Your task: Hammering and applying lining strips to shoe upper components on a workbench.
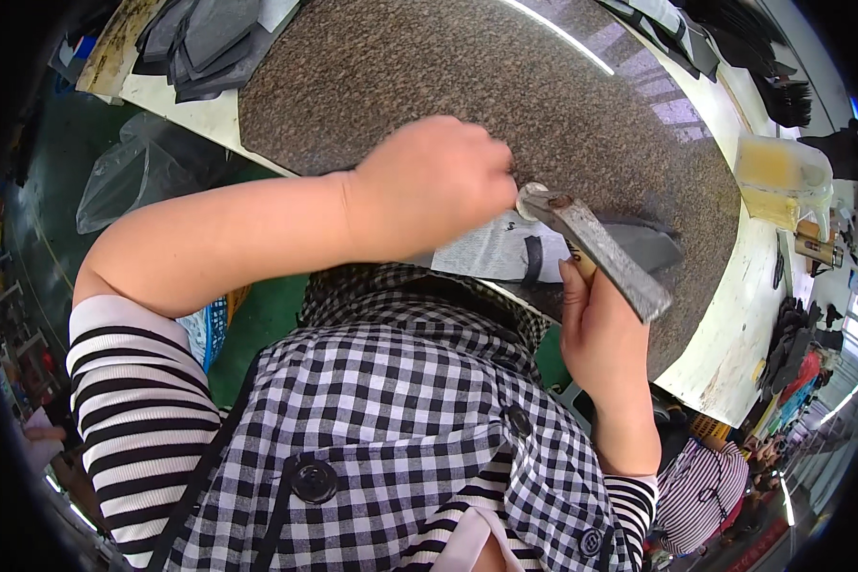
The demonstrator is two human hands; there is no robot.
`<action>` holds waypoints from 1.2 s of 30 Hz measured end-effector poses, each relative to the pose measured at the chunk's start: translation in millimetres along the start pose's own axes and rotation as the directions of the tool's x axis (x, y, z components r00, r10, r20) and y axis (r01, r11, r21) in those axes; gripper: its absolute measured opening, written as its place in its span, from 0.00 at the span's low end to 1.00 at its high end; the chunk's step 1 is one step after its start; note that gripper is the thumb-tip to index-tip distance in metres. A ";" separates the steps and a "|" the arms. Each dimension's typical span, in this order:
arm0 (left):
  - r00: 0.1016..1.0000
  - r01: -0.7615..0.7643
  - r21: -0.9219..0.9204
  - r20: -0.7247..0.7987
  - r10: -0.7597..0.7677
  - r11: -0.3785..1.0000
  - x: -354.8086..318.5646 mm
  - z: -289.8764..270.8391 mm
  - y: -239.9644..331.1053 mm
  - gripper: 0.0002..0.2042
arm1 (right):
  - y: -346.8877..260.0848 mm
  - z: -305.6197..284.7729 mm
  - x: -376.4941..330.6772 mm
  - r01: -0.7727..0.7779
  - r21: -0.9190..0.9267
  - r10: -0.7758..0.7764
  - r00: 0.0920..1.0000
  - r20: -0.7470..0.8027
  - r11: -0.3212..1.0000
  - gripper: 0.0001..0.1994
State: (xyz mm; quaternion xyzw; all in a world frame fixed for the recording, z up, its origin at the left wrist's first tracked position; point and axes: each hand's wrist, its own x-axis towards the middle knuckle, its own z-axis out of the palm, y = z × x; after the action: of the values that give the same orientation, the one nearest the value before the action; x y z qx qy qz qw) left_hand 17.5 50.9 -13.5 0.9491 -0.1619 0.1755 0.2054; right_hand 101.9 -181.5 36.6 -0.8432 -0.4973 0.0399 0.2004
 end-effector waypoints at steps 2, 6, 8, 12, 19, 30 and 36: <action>0.991 0.131 -0.168 0.043 -0.125 0.977 -4.2 -0.6 -8.0 0.08 | -3.3 0.3 6.0 -0.061 0.006 0.061 0.997 0.051 0.998 0.08; 0.995 0.073 -0.094 0.078 -0.065 0.993 -7.0 -5.3 2.9 0.05 | -7.1 -6.5 17.3 -0.070 0.025 0.067 0.994 0.085 0.997 0.08; 0.989 -0.064 0.091 0.139 0.051 0.994 -3.5 -17.0 4.9 0.03 | -13.1 -5.3 18.2 0.066 -0.060 -0.065 0.998 0.019 0.996 0.07; 0.968 0.218 -0.308 0.187 -0.165 0.926 -15.7 -16.8 -23.8 0.09 | -16.5 -4.9 21.7 -0.076 -0.042 0.083 0.981 0.175 0.996 0.08; 0.941 -0.264 0.017 0.225 0.254 0.964 -6.2 -20.0 -16.8 0.06 | -19.8 -2.4 15.0 -0.007 -0.025 0.010 0.989 0.147 1.000 0.09; 0.990 0.134 -0.289 -0.007 -0.142 0.948 48.4 36.4 12.1 0.04 | 12.9 -18.4 -19.8 -0.333 -0.096 0.336 0.941 0.022 0.938 0.13; 0.972 -0.199 0.083 0.147 0.185 0.977 36.1 22.6 24.6 0.07 | 19.8 -17.7 -17.8 -0.317 -0.024 0.317 0.948 -0.015 0.948 0.10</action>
State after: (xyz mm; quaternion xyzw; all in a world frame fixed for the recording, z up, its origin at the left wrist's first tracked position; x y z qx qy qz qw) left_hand 46.2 11.1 -10.1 0.9477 -0.2582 0.1360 0.1296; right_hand 113.9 -210.4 43.0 -0.9148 -0.3549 0.0605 0.1832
